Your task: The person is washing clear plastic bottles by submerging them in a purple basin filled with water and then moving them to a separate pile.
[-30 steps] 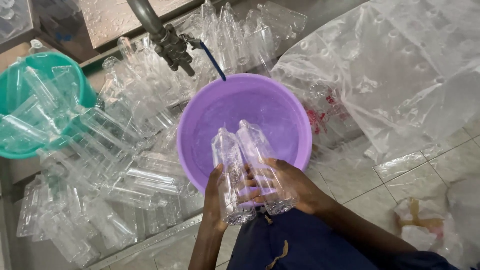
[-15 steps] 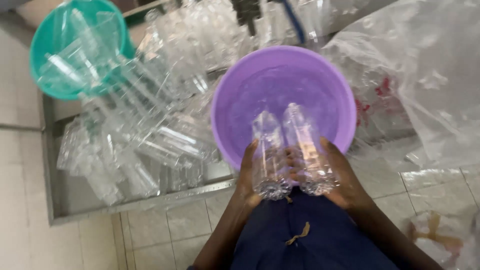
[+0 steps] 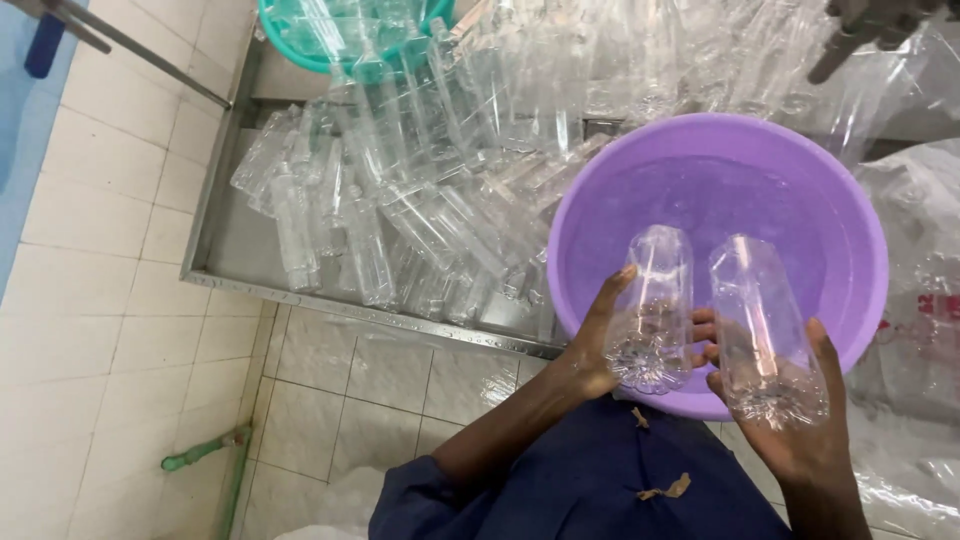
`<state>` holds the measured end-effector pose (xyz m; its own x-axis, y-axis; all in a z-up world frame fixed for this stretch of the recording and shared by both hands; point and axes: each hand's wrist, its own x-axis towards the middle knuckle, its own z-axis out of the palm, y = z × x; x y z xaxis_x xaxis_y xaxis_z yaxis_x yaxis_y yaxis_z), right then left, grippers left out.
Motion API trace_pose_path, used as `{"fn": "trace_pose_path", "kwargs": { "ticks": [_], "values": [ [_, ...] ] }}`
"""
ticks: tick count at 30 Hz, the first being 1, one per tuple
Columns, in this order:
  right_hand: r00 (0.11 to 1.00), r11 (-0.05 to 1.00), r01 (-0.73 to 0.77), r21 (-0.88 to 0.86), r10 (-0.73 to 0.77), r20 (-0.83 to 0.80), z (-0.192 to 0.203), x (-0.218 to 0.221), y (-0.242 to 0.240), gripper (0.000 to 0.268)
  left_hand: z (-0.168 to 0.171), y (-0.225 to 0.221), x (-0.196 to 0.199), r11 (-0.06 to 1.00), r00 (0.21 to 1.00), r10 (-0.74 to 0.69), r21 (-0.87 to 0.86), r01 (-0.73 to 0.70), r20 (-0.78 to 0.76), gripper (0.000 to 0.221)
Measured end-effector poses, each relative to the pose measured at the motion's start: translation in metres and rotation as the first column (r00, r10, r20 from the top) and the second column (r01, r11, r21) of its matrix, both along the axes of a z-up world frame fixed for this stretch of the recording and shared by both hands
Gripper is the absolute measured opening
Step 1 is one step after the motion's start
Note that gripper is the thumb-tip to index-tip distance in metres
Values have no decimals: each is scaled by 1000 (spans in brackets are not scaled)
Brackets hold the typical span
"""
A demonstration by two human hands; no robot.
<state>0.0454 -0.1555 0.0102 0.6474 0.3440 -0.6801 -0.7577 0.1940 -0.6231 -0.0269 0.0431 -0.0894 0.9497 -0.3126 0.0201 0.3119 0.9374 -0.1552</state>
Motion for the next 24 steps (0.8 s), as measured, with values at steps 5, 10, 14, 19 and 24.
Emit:
{"fn": "trace_pose_path", "kwargs": {
  "ticks": [5, 10, 14, 19, 24],
  "values": [
    [998, 998, -60, 32, 60, -1, -17, 9, 7, 88, -3, 12, -3, 993, 999, 52, -103, -51, 0, 96],
    [991, 985, -128, 117, 124, 40, -35, 16, 17, 86, -4, 26, -10, 981, 996, 77, -183, -69, 35, 95],
    [993, 990, -120, -78, 121, 2, -25, 14, 40, 83, -3, 36, -16, 970, 985, 164, -170, -172, -57, 95],
    [985, 969, -174, 177, 172, 25, -35, 19, 53, 85, 28, 64, -22, 975, 983, 185, -121, -185, -15, 99],
    [-110, 717, -235, -657, 652, 750, -40, 13, 47, 98, 37, 87, -25, 884, 943, 247, 450, -125, -224, 103]
  ]
}}
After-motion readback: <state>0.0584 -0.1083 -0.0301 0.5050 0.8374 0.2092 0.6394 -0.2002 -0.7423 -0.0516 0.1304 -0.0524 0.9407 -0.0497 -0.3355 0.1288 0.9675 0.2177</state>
